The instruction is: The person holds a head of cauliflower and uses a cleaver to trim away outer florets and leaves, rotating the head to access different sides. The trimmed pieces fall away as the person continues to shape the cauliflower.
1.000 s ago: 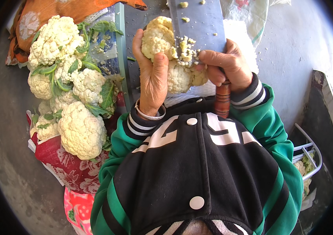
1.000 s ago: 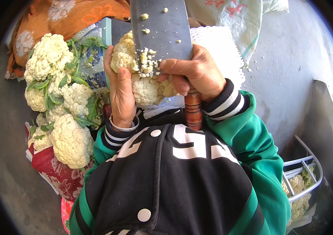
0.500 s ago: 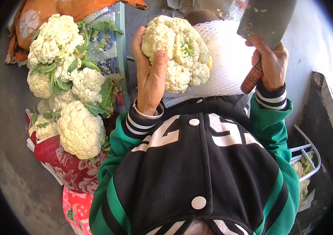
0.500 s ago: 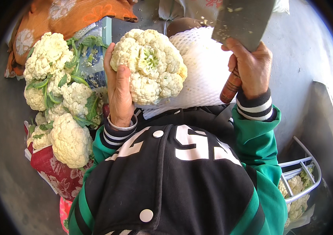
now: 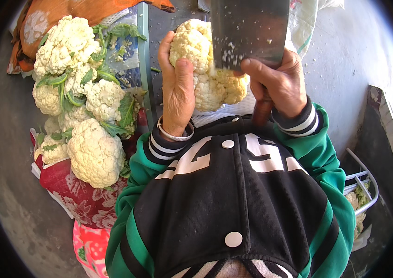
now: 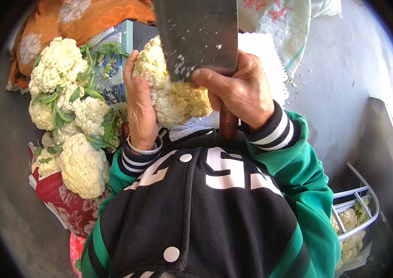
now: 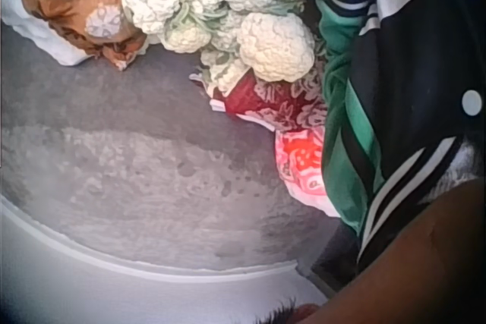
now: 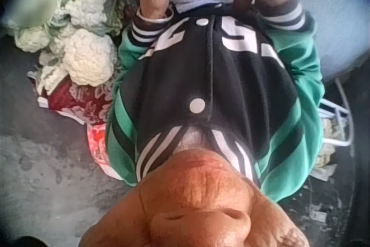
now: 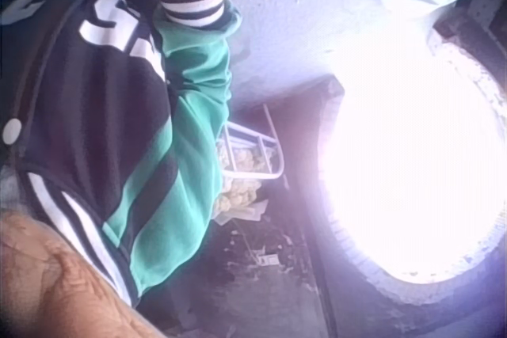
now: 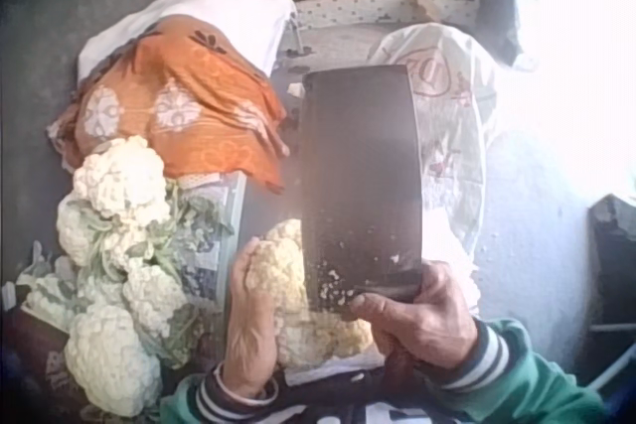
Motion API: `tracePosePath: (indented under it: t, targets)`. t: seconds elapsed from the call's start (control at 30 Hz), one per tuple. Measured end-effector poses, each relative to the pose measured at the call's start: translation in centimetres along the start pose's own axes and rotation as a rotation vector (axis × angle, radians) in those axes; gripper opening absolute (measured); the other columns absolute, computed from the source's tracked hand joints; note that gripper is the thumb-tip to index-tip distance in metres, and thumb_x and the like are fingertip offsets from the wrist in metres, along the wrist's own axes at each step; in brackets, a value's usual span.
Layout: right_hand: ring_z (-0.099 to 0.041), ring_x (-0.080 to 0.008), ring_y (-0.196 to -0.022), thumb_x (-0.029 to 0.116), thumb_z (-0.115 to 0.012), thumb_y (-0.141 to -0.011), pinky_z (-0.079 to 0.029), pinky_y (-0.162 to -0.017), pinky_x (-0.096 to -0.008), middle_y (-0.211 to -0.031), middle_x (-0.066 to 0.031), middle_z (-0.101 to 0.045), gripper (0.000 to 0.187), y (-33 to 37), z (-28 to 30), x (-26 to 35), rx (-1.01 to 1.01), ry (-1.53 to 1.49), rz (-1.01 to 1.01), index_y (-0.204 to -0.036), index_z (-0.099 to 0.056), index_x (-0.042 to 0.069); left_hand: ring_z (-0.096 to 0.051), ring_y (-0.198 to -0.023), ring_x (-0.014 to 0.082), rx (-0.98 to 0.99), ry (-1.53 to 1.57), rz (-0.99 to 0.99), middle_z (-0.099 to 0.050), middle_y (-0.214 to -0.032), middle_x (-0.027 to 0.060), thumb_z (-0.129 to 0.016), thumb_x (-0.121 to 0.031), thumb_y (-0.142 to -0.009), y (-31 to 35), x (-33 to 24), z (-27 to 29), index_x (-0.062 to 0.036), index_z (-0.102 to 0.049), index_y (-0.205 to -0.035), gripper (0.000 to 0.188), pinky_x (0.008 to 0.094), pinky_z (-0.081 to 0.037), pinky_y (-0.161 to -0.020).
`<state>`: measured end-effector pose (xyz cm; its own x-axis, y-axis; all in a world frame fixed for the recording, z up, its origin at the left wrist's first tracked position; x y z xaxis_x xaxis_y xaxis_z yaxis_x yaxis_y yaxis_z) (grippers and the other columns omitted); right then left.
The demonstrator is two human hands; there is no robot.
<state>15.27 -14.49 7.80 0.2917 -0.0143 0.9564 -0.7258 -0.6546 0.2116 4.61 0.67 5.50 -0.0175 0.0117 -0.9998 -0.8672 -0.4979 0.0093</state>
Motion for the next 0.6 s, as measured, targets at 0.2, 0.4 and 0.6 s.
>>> tracePosePath:
  t: [0.2, 0.4, 0.6]
  targets:
    - [-0.048, -0.0089, -0.038, 0.004, -0.069, -0.087, -0.039, -0.038, -0.0233, -0.059, -0.0057, -0.061, 0.010, -0.1, 0.6, 0.0, -0.028, -0.052, 0.004, -0.093, -0.065, -0.002, -0.048, -0.125, 0.0198, 0.017, 0.082, 0.020, -0.043, -0.139, 0.0151, -0.037, -0.045, -0.105, -0.2, 0.1, 0.3, -0.0082, -0.021, -0.150, 0.061, 0.0312, -0.041, -0.105]
    - [-0.043, -0.0087, -0.038, 0.005, -0.067, -0.089, -0.032, -0.037, -0.0227, -0.053, -0.0032, -0.054, 0.009, -0.1, 1.3, -1.1, -0.093, -0.227, -0.134, -0.093, -0.064, -0.002, -0.044, -0.128, 0.0209, 0.094, 0.322, 0.039, -0.035, -0.145, 0.0139, -0.049, -0.031, -0.102, 0.0, 0.3, 0.5, -0.0077, -0.015, -0.154, 0.066, 0.0333, -0.037, -0.109]
    - [-0.041, -0.0083, -0.038, 0.006, -0.067, -0.090, -0.030, -0.037, -0.0227, -0.053, -0.0021, -0.051, 0.009, -0.6, 0.7, -1.9, -0.053, -0.302, -0.224, -0.090, -0.062, -0.001, -0.037, -0.133, 0.0186, 0.051, 0.315, 0.063, -0.033, -0.147, 0.0110, -0.052, -0.025, -0.102, 0.1, 0.9, 0.8, -0.0096, -0.017, -0.154, 0.065, 0.0319, -0.031, -0.112]
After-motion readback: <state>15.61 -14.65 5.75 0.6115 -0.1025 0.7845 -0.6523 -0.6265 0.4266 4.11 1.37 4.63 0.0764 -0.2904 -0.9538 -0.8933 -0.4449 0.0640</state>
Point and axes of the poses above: each hand's wrist, its own y-axis away from the middle knuckle, its own z-axis out of the back of the hand, x = y × z, the point moved 4 cm from there along -y, towards the middle knuckle
